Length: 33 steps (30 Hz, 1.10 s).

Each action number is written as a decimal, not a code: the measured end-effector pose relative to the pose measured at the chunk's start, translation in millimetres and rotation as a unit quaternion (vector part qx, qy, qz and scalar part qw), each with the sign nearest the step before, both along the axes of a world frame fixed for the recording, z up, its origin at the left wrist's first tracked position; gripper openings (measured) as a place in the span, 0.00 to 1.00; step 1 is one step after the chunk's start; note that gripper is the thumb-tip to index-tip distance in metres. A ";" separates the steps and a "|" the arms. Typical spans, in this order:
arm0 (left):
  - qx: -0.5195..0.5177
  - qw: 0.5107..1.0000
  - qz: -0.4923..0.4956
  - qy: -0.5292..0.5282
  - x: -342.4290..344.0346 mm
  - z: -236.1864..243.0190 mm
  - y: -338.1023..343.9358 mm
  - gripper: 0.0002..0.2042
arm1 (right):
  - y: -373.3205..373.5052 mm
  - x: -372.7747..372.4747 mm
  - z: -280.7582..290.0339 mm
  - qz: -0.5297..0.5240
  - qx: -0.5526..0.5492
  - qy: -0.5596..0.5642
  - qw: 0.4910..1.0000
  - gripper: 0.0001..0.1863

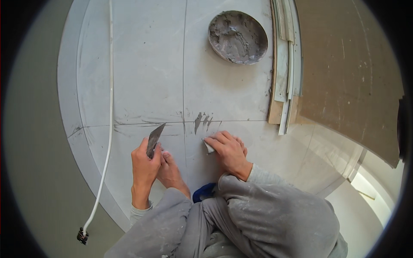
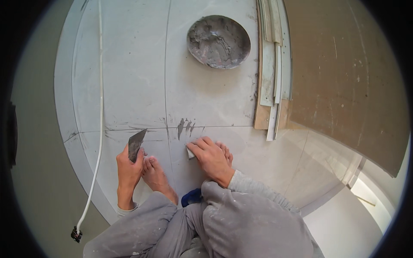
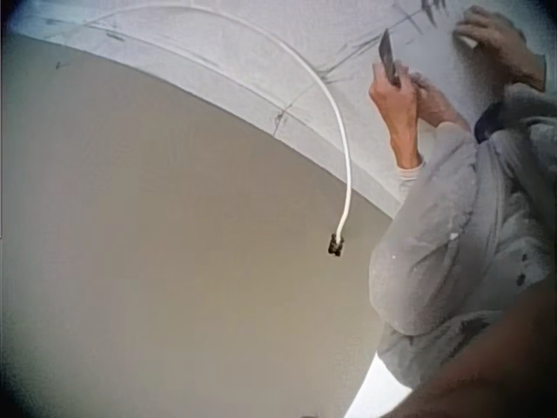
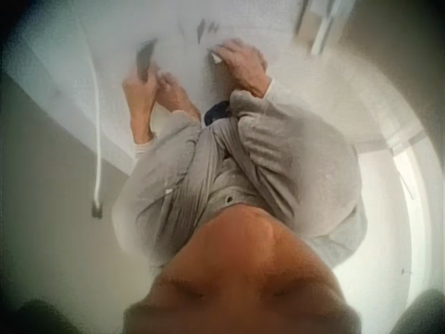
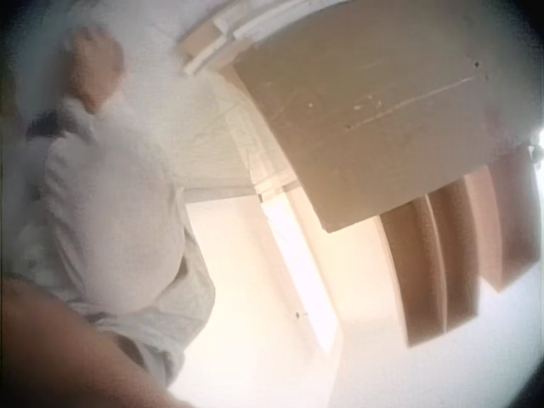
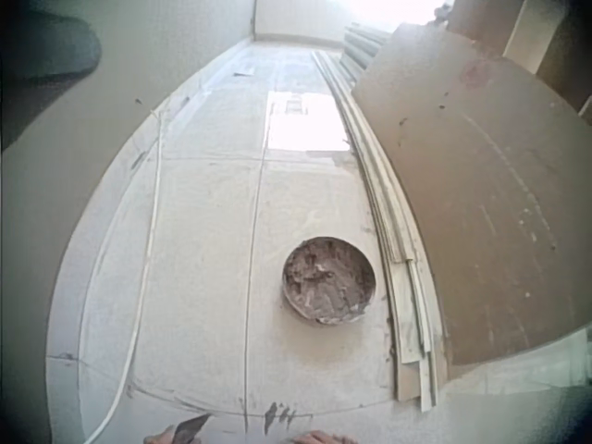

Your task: The person applies grey grout to the joints between floor tiles using a putty knife and a small piece of material by hand, then wipes the excess material from the tile surface with a cloth.

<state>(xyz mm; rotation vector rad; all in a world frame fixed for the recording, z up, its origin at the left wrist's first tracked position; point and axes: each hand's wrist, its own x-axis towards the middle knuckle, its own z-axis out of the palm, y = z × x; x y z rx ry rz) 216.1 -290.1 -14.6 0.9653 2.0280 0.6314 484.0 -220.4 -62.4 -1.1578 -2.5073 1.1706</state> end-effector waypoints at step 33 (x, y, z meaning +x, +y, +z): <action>-0.063 0.993 -0.092 -0.034 20.5 -9.8 61.7 0.08 | 28.7 61.8 2.3 -0.277 0.060 0.002 0.959 0.29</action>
